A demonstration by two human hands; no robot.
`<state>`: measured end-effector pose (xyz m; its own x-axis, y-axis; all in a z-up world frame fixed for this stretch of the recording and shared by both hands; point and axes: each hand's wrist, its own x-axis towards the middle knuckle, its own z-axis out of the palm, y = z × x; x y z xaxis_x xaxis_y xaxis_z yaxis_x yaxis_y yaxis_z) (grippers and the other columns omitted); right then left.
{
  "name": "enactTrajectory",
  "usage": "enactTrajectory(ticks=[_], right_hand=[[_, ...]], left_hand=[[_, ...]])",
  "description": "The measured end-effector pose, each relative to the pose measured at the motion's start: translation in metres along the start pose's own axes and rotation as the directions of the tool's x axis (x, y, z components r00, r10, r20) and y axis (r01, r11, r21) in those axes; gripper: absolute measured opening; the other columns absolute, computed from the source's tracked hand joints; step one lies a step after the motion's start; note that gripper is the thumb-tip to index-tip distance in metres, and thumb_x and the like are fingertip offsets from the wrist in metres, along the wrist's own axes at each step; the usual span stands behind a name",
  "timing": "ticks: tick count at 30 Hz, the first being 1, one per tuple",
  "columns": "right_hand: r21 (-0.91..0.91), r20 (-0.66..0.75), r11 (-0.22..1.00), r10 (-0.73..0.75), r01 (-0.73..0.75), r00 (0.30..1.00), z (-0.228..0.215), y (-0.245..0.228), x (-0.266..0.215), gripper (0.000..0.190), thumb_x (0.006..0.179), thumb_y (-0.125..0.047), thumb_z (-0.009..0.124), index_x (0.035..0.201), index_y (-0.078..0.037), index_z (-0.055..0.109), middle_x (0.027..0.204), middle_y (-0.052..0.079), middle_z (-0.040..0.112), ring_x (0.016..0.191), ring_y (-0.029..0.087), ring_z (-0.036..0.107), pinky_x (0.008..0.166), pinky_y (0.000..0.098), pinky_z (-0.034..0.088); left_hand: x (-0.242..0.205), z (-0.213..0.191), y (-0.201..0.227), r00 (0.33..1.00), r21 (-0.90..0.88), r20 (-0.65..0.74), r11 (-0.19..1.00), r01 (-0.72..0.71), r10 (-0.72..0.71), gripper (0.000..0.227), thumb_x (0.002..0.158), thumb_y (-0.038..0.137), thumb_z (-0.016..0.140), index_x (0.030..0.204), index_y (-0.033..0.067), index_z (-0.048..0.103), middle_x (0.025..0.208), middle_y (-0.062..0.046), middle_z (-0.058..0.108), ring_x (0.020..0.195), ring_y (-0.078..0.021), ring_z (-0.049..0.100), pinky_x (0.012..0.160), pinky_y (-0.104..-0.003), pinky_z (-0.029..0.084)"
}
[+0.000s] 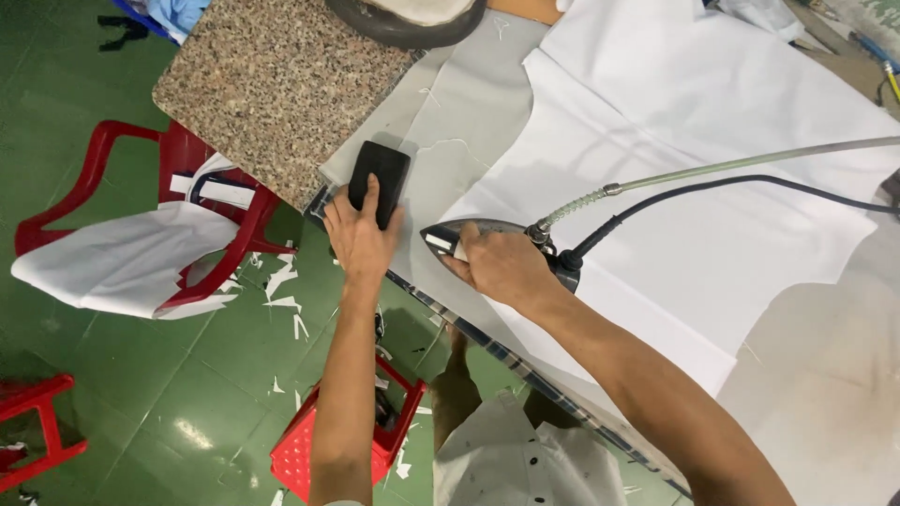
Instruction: The person irons a white fabric piece on a worktable using a steam iron and a black pressing block, then flips and irons the other side. After ironing, the person uses scissors to cut the fabric along its edges, removes the cut piece, and places it aside.
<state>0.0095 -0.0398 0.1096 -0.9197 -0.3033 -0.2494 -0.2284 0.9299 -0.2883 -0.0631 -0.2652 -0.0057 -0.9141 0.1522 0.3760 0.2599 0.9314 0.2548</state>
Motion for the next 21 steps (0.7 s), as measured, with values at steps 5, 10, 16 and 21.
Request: enactTrajectory(ticks=[5, 10, 16, 21], right_hand=[[0.006, 0.086, 0.984, -0.180, 0.180, 0.980, 0.003, 0.023, -0.056, 0.044, 0.101, -0.048, 0.048, 0.103, -0.005, 0.057, 0.066, 0.018, 0.069, 0.063, 0.036, 0.075, 0.055, 0.0437, 0.059], [-0.001, 0.182, 0.960, -0.276, 0.281, 0.944, 0.013, 0.072, -0.145, 0.047, 0.101, -0.049, 0.049, 0.107, -0.003, 0.057, 0.070, 0.021, 0.071, 0.066, 0.039, 0.075, 0.057, 0.0459, 0.059], [0.014, 0.247, 0.952, -0.299, 0.305, 0.922, 0.023, 0.129, -0.246, 0.048, 0.100, -0.046, 0.053, 0.116, -0.001, 0.057, 0.074, 0.021, 0.072, 0.066, 0.039, 0.075, 0.056, 0.0452, 0.058], [0.037, 0.283, 0.961, -0.272, 0.272, 0.920, 0.029, 0.159, -0.312, 0.046, 0.101, -0.041, 0.054, 0.119, 0.001, 0.057, 0.076, 0.022, 0.072, 0.067, 0.039, 0.075, 0.056, 0.0449, 0.058]], left_hand=[[-0.021, 0.002, 0.051, 0.978, -0.210, 0.160, 0.973, -0.097, 0.132, 0.066, 0.079, 0.035, 0.087, 0.140, 0.0233, 0.066, 0.123, -0.019, 0.058, 0.113, -0.0372, 0.053, 0.095, -0.045, 0.043], [-0.064, -0.001, 0.150, 0.879, -0.224, 0.405, 0.959, -0.171, 0.252, 0.069, 0.089, 0.022, 0.077, 0.153, 0.0274, 0.050, 0.143, -0.019, 0.051, 0.134, -0.0341, 0.041, 0.115, -0.051, 0.027], [-0.108, -0.019, 0.247, 0.698, -0.073, 0.697, 0.985, -0.157, 0.163, 0.092, 0.088, 0.002, 0.073, 0.163, 0.0313, 0.030, 0.164, -0.011, 0.037, 0.156, -0.0306, 0.020, 0.124, -0.062, -0.002], [-0.134, -0.037, 0.308, 0.598, -0.037, 0.793, 0.989, -0.144, 0.117, 0.094, 0.086, -0.006, 0.071, 0.161, 0.0341, 0.032, 0.168, -0.004, 0.031, 0.158, -0.0295, 0.015, 0.122, -0.069, 0.002]])
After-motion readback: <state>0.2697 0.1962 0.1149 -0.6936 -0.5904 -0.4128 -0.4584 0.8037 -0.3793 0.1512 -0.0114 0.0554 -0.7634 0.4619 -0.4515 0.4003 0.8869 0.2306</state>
